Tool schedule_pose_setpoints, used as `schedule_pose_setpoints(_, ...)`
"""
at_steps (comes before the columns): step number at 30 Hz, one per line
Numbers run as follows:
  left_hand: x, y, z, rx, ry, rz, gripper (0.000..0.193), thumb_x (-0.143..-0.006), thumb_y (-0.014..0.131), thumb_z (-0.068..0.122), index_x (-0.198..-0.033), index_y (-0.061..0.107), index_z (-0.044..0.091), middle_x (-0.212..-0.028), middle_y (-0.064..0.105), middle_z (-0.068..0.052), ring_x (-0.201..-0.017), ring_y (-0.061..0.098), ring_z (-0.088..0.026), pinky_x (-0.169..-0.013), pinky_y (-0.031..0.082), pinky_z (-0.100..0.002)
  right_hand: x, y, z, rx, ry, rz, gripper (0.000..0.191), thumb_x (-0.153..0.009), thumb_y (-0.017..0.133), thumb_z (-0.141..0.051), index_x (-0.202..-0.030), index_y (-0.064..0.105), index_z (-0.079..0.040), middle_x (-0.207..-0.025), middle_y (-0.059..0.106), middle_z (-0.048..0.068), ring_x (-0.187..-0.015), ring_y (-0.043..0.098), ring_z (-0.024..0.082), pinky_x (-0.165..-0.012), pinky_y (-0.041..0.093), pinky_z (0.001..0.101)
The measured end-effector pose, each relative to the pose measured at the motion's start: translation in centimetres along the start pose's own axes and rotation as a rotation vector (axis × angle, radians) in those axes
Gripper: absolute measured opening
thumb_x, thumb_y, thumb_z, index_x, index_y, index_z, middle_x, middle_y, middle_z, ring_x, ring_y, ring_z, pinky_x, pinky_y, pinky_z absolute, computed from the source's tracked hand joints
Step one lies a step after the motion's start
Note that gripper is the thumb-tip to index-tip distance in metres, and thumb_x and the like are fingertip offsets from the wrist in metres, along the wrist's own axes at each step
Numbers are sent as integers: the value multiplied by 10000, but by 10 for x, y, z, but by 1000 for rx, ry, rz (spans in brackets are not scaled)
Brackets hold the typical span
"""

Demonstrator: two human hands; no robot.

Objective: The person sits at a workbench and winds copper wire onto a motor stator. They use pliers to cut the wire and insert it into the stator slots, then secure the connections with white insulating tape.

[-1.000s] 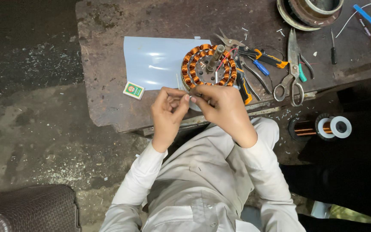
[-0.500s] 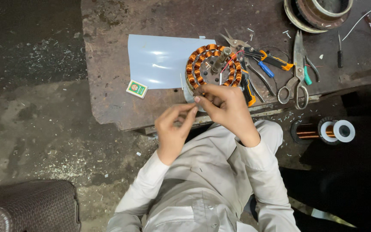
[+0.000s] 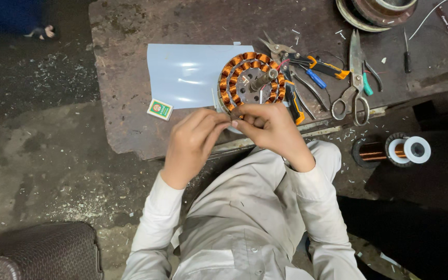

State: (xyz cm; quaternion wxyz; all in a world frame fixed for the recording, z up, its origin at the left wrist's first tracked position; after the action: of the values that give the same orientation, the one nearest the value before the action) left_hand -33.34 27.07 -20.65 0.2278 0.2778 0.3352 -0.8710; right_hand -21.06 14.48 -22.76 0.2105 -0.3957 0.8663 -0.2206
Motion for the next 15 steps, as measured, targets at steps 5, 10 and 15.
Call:
schedule_pose_setpoints(5,0,7,-16,-9,-3,-29,103,-969,705,27,-1062,671,-1,-982,677,-123,-876,690,-317,-743,529,-399,-1,0,1,13,-3,-17,106,-881,784,-80,-963,751,-22,-519,420,-21,-472,300,13,-423,228,261)
schedule_pose_setpoints(10,18,28,-39,268,-345,55,81,-946,724,37,-1024,715,17,-876,697,-83,-668,651,-201,-599,508,-299,0,0,6,-26,35,-4,126,-886,790,-97,-979,748,-24,-527,418,-22,-482,305,10,-427,224,262)
schedule_pose_setpoints(15,33,27,-14,160,-225,81,107,-894,755,24,-992,716,9,-878,699,-86,-668,644,-169,-593,493,-277,1,1,8,-7,22,7,132,-883,788,-92,-991,751,-26,-529,428,-30,-477,310,9,-425,218,259)
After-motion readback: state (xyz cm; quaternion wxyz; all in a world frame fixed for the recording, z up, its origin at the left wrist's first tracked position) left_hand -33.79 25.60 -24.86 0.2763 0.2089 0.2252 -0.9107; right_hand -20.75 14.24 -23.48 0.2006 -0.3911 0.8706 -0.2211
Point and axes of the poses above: each hand's wrist, its own x-axis away from the middle knuckle, its own y-axis out of the palm, z = x × y, the point moved 6 cm from there along -x, towards the middle knuckle
